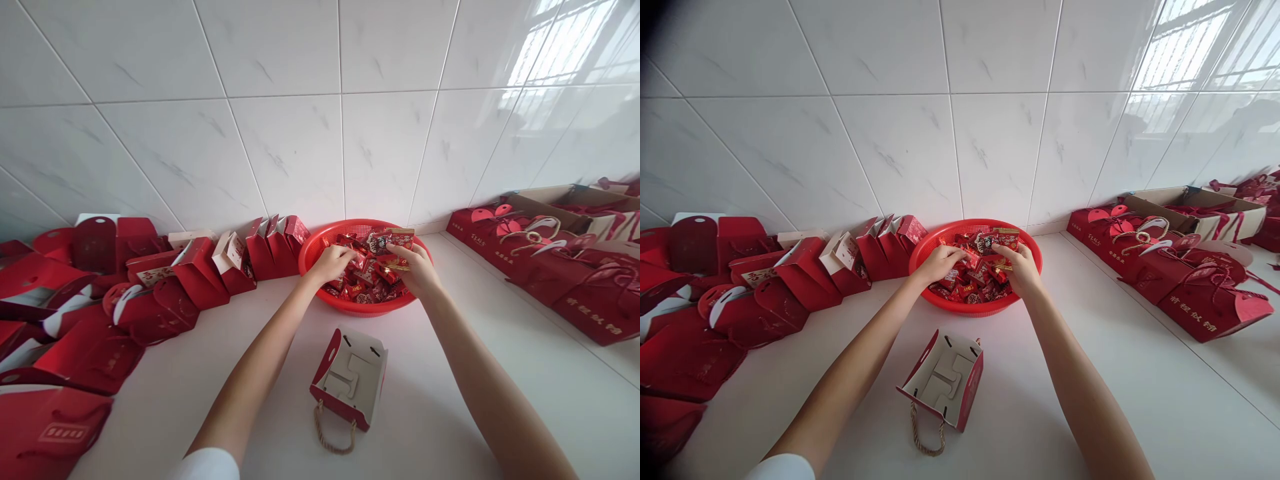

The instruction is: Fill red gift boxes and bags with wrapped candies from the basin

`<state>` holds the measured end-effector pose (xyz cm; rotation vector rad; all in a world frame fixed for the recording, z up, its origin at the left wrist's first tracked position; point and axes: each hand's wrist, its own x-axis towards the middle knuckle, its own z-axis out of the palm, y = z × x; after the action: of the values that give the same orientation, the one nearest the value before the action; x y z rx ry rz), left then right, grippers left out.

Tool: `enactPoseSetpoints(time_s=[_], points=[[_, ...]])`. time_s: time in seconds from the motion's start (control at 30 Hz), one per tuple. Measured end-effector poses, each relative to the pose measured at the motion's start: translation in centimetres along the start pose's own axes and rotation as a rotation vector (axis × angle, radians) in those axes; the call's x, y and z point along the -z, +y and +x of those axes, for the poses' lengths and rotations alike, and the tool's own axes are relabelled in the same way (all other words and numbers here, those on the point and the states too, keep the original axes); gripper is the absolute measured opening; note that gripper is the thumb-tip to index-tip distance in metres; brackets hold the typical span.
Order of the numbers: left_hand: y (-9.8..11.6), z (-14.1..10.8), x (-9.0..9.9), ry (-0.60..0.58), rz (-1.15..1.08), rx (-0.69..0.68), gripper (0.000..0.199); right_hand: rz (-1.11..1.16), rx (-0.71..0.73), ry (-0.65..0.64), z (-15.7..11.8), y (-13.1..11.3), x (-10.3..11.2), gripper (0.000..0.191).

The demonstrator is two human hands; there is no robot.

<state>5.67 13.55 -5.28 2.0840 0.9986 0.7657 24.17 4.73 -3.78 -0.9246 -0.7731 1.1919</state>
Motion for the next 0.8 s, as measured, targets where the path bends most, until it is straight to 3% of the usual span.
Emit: enactPoseSetpoints(time_s=[0.23,0.4,0.57,0.67,0.8], points=[[0.5,-0.3,0.1,-0.103,0.157,0.02,0.035,0.0,0.007,-0.016,0.1,0.2,0.2,0.027],[0.9,-0.6,-0.2,-0.321,0.377,0.062,0.013,0.0,0.014,-0.018,0.2,0.3,0.3,0.027],[1.1,-0.8,-0.3,-0.489,0.464,0.08,0.024,-0.005,0.022,-0.018,0.1,0.3,0.2,0.026],[0.9,-0.8,-0.3,-0.464,0.427,0.084,0.012,-0.006,0.021,-0.016,0.0,0.3,0.1,0.027],[0.4,-0.5,-0.2,-0.273,0.305,-0.01,0.011,0.019,0.028,-0.027,0.1,0.3,0.1,0.028]])
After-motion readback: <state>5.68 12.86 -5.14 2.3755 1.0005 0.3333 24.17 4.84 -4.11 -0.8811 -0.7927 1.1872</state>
